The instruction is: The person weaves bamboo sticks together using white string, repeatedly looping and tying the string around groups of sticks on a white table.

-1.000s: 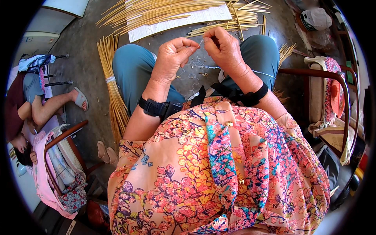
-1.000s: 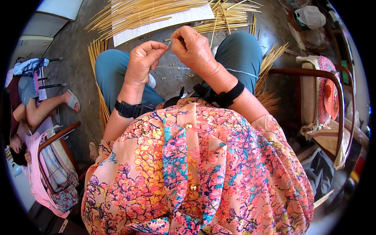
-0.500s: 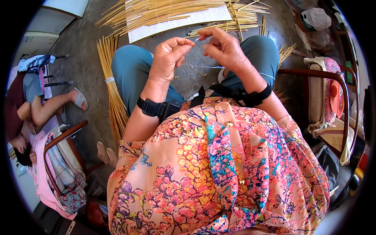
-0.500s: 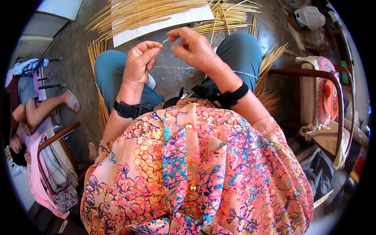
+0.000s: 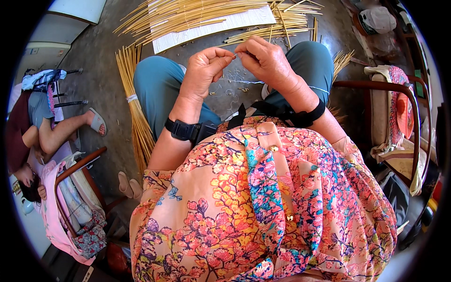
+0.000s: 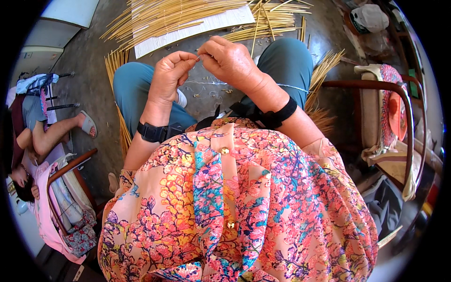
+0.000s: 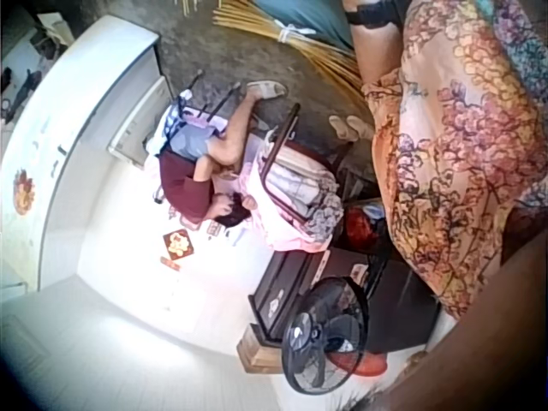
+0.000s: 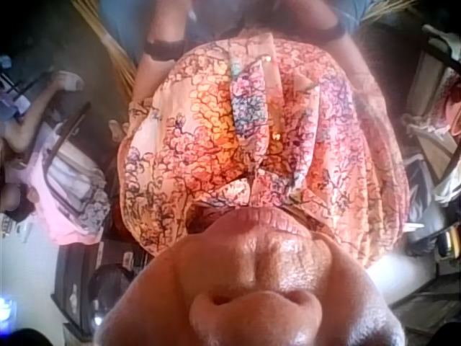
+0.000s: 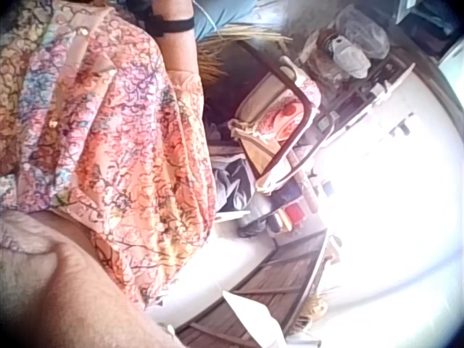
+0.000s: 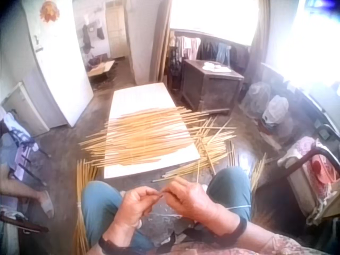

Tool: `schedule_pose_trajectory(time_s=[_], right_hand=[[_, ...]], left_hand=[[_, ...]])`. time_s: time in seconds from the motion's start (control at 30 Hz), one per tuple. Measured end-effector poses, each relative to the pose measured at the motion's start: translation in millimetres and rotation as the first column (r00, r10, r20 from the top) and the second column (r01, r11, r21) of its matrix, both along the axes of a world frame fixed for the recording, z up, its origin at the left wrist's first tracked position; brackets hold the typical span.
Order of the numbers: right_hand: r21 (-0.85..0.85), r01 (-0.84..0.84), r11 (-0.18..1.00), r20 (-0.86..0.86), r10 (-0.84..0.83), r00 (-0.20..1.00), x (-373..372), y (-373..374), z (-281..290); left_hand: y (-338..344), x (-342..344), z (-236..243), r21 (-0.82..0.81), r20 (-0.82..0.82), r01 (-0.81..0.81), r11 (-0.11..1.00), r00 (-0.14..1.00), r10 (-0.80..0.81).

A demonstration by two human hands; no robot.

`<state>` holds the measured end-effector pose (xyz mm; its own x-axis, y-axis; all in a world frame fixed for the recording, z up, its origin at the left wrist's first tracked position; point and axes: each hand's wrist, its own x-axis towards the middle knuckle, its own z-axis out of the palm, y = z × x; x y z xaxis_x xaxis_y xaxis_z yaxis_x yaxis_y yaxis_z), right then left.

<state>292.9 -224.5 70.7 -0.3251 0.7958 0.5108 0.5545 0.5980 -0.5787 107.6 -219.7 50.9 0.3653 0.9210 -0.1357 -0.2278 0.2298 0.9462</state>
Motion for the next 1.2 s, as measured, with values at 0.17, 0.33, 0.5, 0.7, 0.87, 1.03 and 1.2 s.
schedule_pose_trajectory(time_s=[0.17,0.33,0.5,0.7,0.87,1.03,1.2], right_hand=[[-0.013,-0.001,1.000,-0.026,0.001,1.000,7,-2,4],[0.035,0.009,0.999,-0.050,-0.007,0.999,28,-14,27],[0.072,0.194,0.978,-0.024,-0.193,0.981,79,-37,40],[0.198,0.318,0.927,0.154,-0.350,0.924,107,-66,29],[0.141,0.479,0.867,0.098,-0.494,0.864,131,-97,16],[0.122,0.728,0.674,-0.071,-0.726,0.684,157,-103,16],[-0.614,0.611,0.500,-0.250,-0.857,0.450,184,-147,-22]], left_hand=[[4,2,-6,0.140,-0.140,0.119,0.983,0.985,-0.099],[11,24,24,0.164,0.044,0.208,0.964,0.975,-0.217],[22,73,48,-0.015,0.020,0.518,0.855,0.855,-0.518],[15,122,41,-0.063,-0.042,0.558,0.828,0.827,-0.561],[-1,159,42,-0.098,-0.039,0.611,0.785,0.786,-0.617],[-6,168,55,-0.018,-0.002,0.595,0.803,0.803,-0.595],[2,135,50,-0.023,-0.049,0.570,0.821,0.820,-0.570]])
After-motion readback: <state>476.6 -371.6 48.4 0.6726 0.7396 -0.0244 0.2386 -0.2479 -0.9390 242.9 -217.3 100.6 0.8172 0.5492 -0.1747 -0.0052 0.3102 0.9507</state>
